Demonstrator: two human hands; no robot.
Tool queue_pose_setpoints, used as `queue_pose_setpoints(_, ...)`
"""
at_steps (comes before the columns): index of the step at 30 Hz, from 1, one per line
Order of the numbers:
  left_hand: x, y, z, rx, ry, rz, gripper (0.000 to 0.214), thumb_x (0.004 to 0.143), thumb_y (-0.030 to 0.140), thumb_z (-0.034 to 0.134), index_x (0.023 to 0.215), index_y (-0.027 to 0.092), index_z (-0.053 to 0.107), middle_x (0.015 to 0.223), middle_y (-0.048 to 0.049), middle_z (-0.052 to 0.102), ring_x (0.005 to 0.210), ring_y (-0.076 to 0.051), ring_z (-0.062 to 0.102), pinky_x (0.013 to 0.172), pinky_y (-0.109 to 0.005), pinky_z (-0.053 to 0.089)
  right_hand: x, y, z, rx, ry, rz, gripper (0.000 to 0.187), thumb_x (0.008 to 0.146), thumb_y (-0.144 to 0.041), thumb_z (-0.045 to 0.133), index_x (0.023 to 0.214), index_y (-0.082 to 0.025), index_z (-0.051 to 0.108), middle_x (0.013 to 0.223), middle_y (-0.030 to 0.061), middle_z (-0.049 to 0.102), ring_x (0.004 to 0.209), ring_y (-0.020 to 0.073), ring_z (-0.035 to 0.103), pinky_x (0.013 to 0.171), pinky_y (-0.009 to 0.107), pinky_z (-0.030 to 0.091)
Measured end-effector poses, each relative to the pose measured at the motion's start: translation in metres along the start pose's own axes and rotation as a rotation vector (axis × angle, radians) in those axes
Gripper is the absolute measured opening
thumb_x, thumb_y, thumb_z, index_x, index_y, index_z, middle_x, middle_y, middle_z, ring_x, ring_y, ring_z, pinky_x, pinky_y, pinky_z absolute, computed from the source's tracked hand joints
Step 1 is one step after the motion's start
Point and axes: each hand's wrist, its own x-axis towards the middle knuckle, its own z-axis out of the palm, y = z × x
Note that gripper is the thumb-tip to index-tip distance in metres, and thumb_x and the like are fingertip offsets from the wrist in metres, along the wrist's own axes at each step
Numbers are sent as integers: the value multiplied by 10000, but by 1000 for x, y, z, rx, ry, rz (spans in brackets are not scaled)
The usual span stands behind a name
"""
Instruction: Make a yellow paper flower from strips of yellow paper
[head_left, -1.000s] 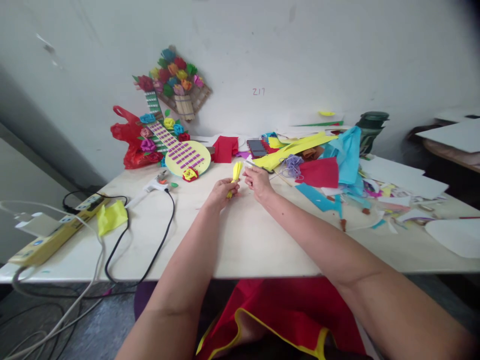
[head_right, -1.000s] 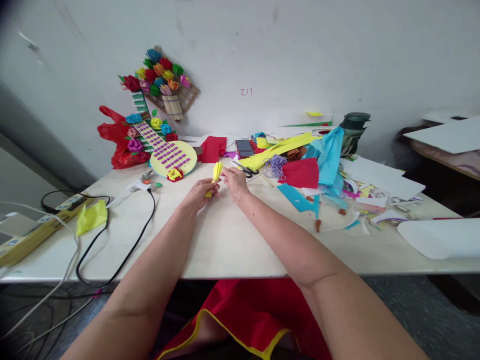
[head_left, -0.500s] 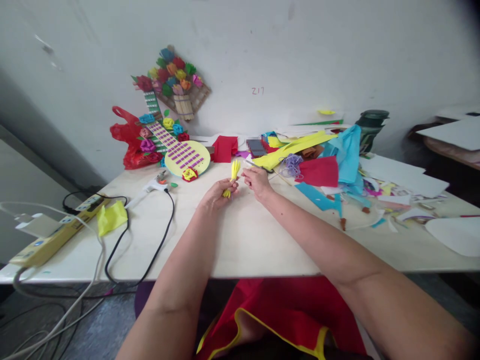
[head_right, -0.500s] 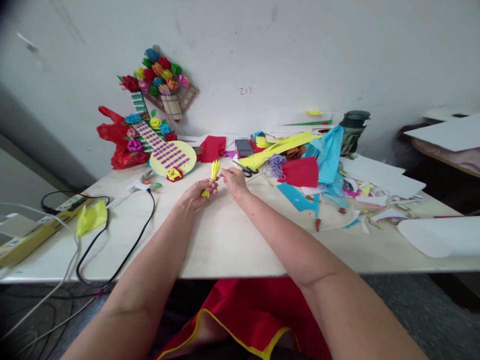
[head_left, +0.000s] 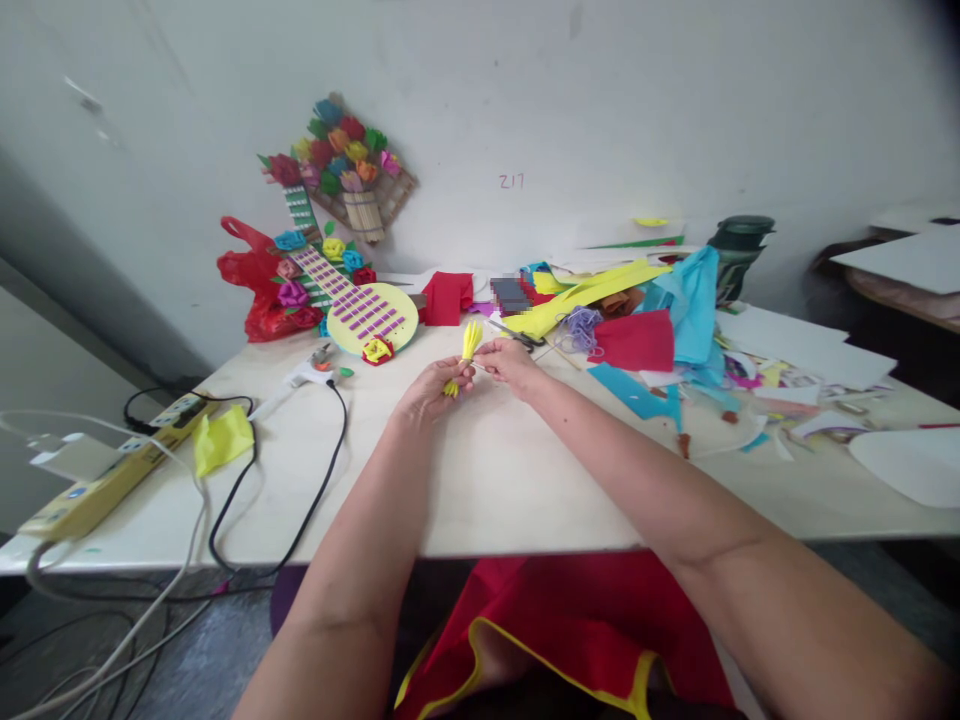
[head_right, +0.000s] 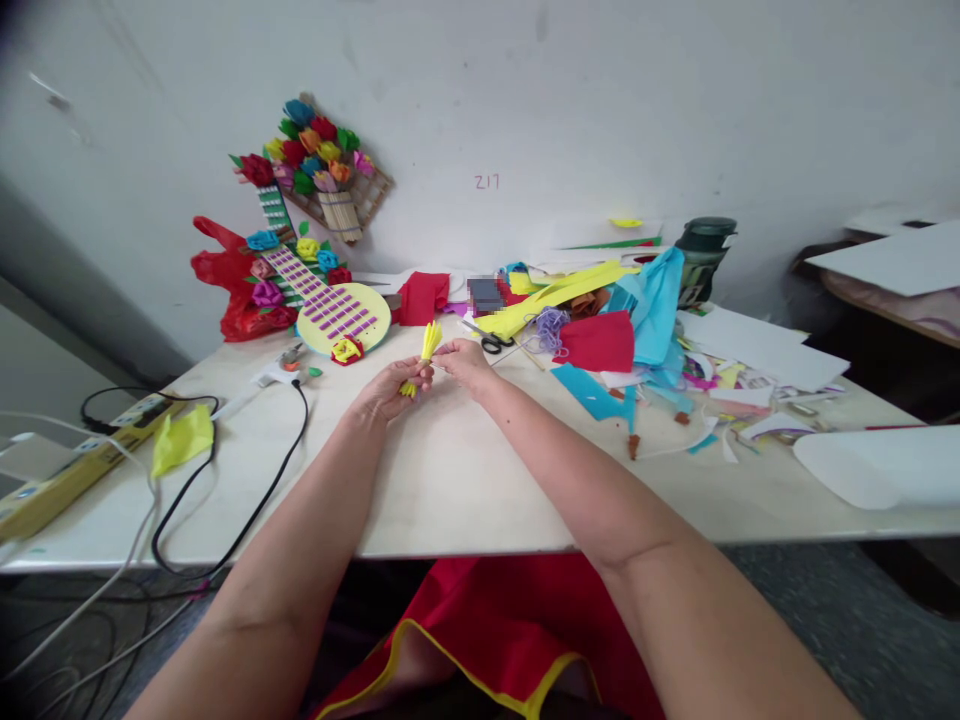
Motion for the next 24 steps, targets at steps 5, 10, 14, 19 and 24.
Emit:
queue_pose_setpoints(5, 0, 1, -1, 42, 11, -7, 88, 733, 67, 530, 805, 77, 580, 603, 7, 487, 415, -16, 409, 472, -146, 442, -1, -1, 2, -43, 13, 36, 49, 597, -120, 578, 611, -145, 538, 380, -78, 372, 352, 29, 262, 347, 181, 128)
queue_pose_setpoints(10, 2, -3, -2, 141, 23, 20, 100, 703, 113, 592, 797, 90, 567, 615, 2, 512, 433, -24, 435, 472, -155, 427, 2, 4, 1, -132, 51, 52, 116, 554, -73, 620, 622, -141, 556, 403, -61, 442, 379, 42, 336, 359, 179, 186)
queue_pose_setpoints(14, 3, -5, -1, 202, -2, 111, 222, 689, 184, 641, 873, 106, 546, 643, -2, 543, 484, -45, 479, 508, -182, 436, 2, 3, -4, -197, -7, 79, 62, 577, -94, 608, 622, -134, 592, 454, -23, 523, 414, 52, 368, 377, 183, 208)
queue_pose_setpoints(19, 1, -4, 1, 229, -33, 120, 263, 685, 207, 655, 900, 101, 547, 646, -1, 553, 484, -46, 476, 498, -182, 419, -1, -5, -11, -330, -143, 39, 112, 629, -154, 539, 632, -125, 648, 546, -3, 582, 448, 46, 364, 426, 196, 234)
queue_pose_setpoints(24, 1, -2, -2, 205, -99, 95, 201, 718, 201, 624, 872, 78, 585, 654, -5, 530, 486, -30, 451, 482, -156, 403, -1, -9, -15, -377, -219, -8, 124, 611, -214, 561, 610, -116, 638, 523, -27, 529, 483, 49, 370, 480, 205, 253)
